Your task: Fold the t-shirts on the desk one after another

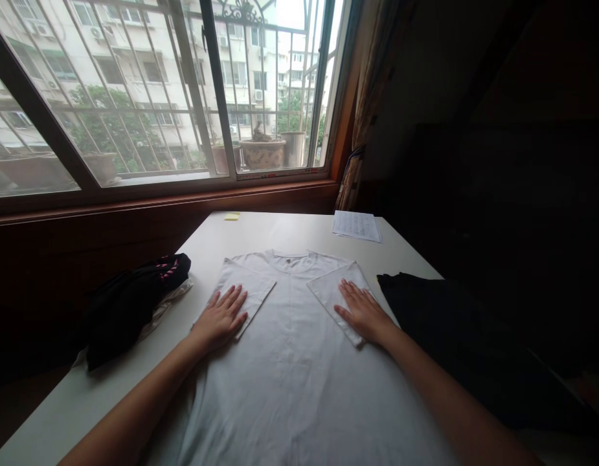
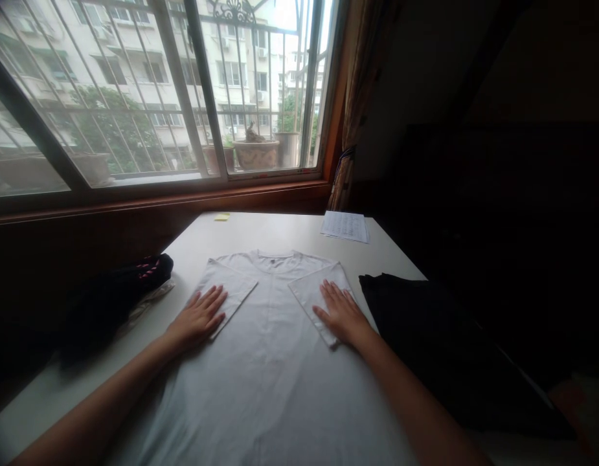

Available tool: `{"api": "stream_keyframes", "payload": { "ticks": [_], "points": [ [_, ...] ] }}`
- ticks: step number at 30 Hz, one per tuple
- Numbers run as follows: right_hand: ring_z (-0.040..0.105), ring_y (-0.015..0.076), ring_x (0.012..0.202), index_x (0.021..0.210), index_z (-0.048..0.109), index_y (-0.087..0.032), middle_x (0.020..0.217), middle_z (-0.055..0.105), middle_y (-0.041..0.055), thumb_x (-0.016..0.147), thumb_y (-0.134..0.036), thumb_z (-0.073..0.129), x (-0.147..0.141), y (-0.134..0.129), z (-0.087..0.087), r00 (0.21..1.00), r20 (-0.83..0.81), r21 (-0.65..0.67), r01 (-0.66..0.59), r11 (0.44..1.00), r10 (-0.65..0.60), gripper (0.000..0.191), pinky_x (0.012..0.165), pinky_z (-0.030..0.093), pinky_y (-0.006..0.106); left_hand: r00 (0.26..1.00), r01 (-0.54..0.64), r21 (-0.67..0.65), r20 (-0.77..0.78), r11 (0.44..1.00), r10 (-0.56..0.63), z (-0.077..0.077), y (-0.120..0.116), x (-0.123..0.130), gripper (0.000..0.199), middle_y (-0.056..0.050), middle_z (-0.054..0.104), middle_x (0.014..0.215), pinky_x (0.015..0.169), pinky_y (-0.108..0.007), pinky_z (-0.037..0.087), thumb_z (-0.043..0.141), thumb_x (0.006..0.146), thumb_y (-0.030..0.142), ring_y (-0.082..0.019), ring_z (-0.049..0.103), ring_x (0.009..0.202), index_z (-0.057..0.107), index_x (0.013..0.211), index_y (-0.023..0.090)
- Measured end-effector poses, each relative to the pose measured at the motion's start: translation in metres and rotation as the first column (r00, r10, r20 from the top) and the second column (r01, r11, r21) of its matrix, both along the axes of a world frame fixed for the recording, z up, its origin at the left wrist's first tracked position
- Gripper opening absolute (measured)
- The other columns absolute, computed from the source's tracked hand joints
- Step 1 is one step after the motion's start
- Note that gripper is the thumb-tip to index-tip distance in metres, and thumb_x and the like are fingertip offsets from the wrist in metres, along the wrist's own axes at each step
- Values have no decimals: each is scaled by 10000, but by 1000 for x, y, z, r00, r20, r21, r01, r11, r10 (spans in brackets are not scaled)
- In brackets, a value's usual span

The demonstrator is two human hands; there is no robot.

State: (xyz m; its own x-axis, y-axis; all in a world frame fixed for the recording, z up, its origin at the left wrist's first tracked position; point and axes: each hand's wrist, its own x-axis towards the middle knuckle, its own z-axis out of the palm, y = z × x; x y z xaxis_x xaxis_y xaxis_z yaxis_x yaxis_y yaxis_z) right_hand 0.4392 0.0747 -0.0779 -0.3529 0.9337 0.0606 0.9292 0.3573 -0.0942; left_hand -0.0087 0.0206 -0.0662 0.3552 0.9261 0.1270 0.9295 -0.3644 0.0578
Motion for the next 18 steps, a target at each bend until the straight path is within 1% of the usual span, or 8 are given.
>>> {"api": "stream_keyframes", "payload": {
  "ticks": [4,6,8,10,13,15,17,18],
  "points": [
    [123,256,1557,1618,222,-163,1686,183,99,999,-659,193,-3,9,0,1000,-4,-4,11,1000,-11,794,1253,122,498,999,44,-33,15,998,-44,5,9,-5,617,-80,258,1663,1248,-521,154,291,1048,530,-264,216,1543,322,1582,223],
    [123,249,1557,1613,232,-147,1685,185,104,1000,-652,197,-4,10,0,1000,-2,2,13,1000,-13,796,1253,120,490,997,72,-31,44,997,-70,7,6,-10,599,-82,293,1655,1248,-521,170,305,1049,509,-267,225,1541,354,1570,217],
    [127,244,1557,1610,239,-143,1685,187,102,1002,-642,202,-4,9,0,1000,-4,10,13,1000,-13,787,1254,115,480,993,72,15,91,997,-73,9,-4,-22,583,-82,326,1646,1247,-504,194,335,1045,480,-268,234,1537,367,1563,214],
    [133,243,1556,1609,245,-147,1684,192,102,1004,-633,206,-3,9,0,1000,-8,13,9,1000,-9,777,1254,112,474,987,16,97,155,995,-31,8,-20,-41,581,-89,381,1620,1230,-472,253,384,1029,468,-270,295,1511,375,1554,220],
    [152,261,1552,1604,266,-155,1680,212,103,1001,-615,229,-3,11,2,1000,-14,-1,22,1000,-22,759,1249,130,490,956,-157,196,278,968,99,3,-47,-76,602,-121,551,1460,1140,-464,381,495,967,515,-297,495,1347,450,1494,229],
    [191,293,1541,1582,323,-156,1666,258,113,1002,-558,274,-12,10,7,998,-13,2,58,998,-58,708,1237,165,516,918,-261,179,350,948,187,1,-61,-94,614,-121,666,1245,1028,-461,463,562,906,566,-302,614,1144,537,1405,210],
    [257,317,1516,1540,405,-143,1634,333,134,998,-451,336,-33,5,16,997,-31,47,65,997,-63,627,1225,204,519,884,-318,116,395,941,251,1,-69,-103,576,-92,707,1032,908,-425,508,605,855,595,-278,655,953,631,1265,191],
    [295,320,1499,1512,445,-135,1611,375,144,992,-394,364,-49,0,22,998,-52,78,39,996,-35,587,1221,225,508,871,-334,81,406,939,275,3,-70,-103,529,-77,708,955,862,-405,512,616,840,597,-265,654,887,672,1174,191]
  ]
}}
